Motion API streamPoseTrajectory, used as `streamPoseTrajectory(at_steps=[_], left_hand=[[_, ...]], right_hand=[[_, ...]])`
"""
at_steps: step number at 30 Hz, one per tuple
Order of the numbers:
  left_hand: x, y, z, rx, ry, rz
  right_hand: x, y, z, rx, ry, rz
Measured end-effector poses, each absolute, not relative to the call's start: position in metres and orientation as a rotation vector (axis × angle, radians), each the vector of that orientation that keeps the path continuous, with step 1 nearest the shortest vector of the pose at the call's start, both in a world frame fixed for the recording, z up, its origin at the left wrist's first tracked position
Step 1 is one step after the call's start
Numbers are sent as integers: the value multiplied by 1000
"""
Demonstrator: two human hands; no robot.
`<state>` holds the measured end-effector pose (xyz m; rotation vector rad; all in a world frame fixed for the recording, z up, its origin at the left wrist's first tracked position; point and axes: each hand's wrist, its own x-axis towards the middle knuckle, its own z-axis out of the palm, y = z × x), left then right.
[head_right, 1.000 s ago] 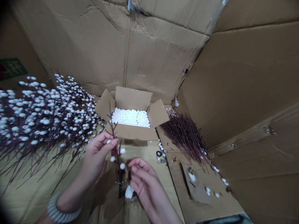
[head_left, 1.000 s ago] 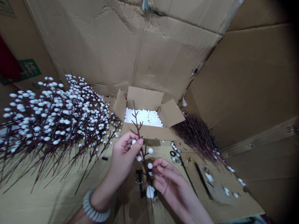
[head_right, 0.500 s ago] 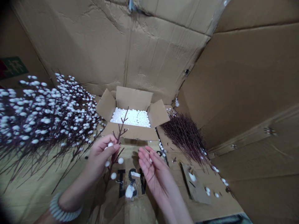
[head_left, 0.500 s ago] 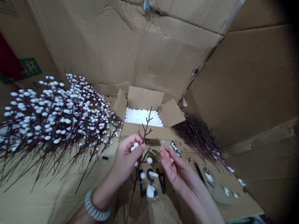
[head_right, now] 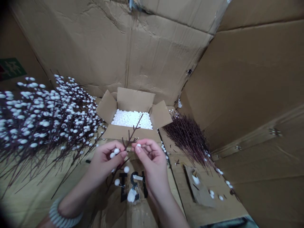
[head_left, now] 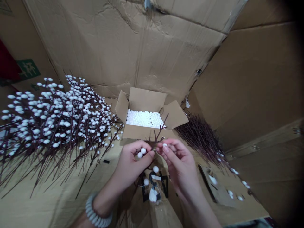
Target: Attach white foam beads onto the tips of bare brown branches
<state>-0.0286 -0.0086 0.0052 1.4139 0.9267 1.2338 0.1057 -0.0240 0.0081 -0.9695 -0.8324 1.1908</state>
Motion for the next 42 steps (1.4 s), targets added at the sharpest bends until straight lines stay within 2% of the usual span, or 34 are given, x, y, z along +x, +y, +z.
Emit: streamPoseTrajectory(at_steps=[42], left_hand=[[-27,-16,3,1570,1093,1222]], right_hand=[[102,-26,-10,-956,-939,1048]])
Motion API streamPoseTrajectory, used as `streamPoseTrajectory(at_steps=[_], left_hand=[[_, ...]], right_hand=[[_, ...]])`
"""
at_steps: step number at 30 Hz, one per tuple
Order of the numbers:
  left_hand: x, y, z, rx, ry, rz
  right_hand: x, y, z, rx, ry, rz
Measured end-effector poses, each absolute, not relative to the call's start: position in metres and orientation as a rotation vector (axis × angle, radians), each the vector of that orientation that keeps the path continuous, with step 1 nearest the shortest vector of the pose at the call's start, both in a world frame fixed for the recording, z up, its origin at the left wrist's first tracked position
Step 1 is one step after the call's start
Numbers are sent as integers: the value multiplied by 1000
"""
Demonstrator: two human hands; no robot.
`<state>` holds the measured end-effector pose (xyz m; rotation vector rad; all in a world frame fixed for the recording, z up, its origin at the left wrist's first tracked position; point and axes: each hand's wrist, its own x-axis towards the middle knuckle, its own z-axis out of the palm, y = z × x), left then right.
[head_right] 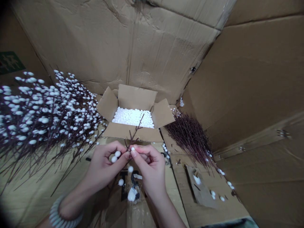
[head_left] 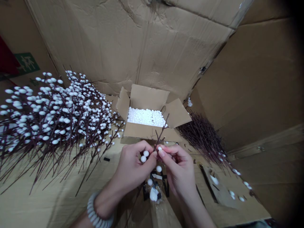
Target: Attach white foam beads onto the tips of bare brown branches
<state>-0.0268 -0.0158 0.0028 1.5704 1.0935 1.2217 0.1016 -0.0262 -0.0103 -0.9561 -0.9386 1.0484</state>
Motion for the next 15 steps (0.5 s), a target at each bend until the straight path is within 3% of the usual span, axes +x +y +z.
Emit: streamPoseTrajectory(at_steps=[15], left_hand=[[-28,-14,1,1597,1073,1210]], right_hand=[[103,-25,-12,-942,-1013,1000]])
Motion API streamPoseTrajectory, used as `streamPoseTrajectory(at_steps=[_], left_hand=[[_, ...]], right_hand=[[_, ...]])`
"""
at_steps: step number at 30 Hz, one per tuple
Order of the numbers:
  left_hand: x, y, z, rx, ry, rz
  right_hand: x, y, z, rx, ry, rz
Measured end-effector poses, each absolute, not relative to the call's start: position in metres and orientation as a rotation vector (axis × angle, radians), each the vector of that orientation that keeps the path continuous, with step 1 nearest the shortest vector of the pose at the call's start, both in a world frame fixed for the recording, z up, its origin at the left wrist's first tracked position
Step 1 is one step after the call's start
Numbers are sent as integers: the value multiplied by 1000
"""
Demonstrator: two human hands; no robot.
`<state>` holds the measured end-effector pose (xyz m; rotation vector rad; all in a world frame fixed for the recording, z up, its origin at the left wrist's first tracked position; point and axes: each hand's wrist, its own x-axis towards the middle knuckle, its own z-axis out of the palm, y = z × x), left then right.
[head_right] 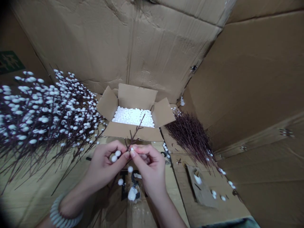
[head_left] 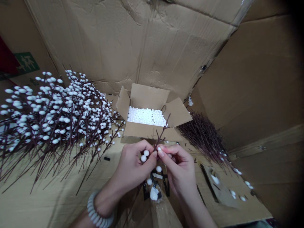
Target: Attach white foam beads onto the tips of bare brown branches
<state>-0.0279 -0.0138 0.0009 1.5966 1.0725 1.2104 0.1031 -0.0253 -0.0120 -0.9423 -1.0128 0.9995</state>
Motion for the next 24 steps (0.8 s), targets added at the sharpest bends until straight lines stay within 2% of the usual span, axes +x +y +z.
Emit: streamPoseTrajectory(at_steps=[24], left_hand=[[-30,-12,-6,1622,999,1179]], right_hand=[[112,-24,-18,-932,-1099,1012]])
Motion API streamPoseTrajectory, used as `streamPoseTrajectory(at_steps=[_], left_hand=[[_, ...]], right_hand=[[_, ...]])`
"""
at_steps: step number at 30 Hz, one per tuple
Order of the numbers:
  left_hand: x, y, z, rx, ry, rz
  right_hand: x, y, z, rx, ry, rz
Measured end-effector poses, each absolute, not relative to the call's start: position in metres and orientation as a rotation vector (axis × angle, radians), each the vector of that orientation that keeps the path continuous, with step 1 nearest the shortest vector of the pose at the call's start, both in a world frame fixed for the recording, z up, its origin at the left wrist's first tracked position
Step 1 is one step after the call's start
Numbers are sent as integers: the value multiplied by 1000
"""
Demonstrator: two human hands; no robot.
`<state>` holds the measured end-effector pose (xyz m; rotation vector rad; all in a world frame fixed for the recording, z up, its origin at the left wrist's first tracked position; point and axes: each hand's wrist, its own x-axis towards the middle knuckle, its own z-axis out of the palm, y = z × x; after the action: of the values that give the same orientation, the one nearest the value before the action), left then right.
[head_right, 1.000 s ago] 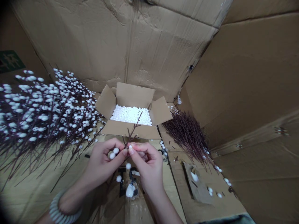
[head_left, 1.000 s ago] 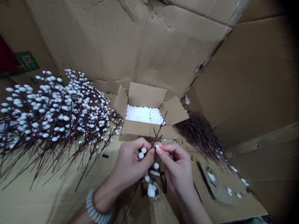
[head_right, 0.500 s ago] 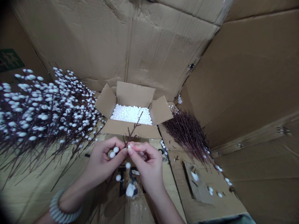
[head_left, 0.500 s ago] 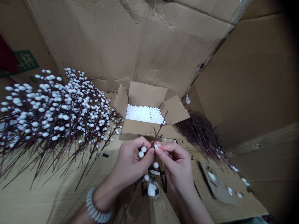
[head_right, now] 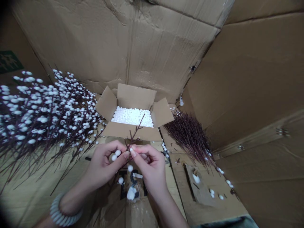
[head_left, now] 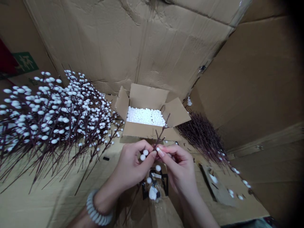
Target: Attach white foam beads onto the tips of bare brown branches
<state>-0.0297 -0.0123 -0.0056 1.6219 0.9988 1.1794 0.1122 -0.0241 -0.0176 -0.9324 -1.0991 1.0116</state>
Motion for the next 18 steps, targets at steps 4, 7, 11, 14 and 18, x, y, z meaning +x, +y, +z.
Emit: streamPoseTrajectory(at_steps=[4,7,11,14,18], left_hand=[[-29,-12,-6,1632,985,1184],[-29,-11,-7,1627,985,1177],[-29,-12,-6,1617,982,1170],[-30,-12,-4,1584,968,1156],[-31,-9,-1,1531,928,1119]], right_hand=[[112,-25,-19,-907,-1108,1012],[113,-26,-20,-896,-1133,1011],[113,-25,-19,-889,-1147,1002],[112,-26,-18,-889,-1144,984],[110,-27,-18,-920,-1145,908]])
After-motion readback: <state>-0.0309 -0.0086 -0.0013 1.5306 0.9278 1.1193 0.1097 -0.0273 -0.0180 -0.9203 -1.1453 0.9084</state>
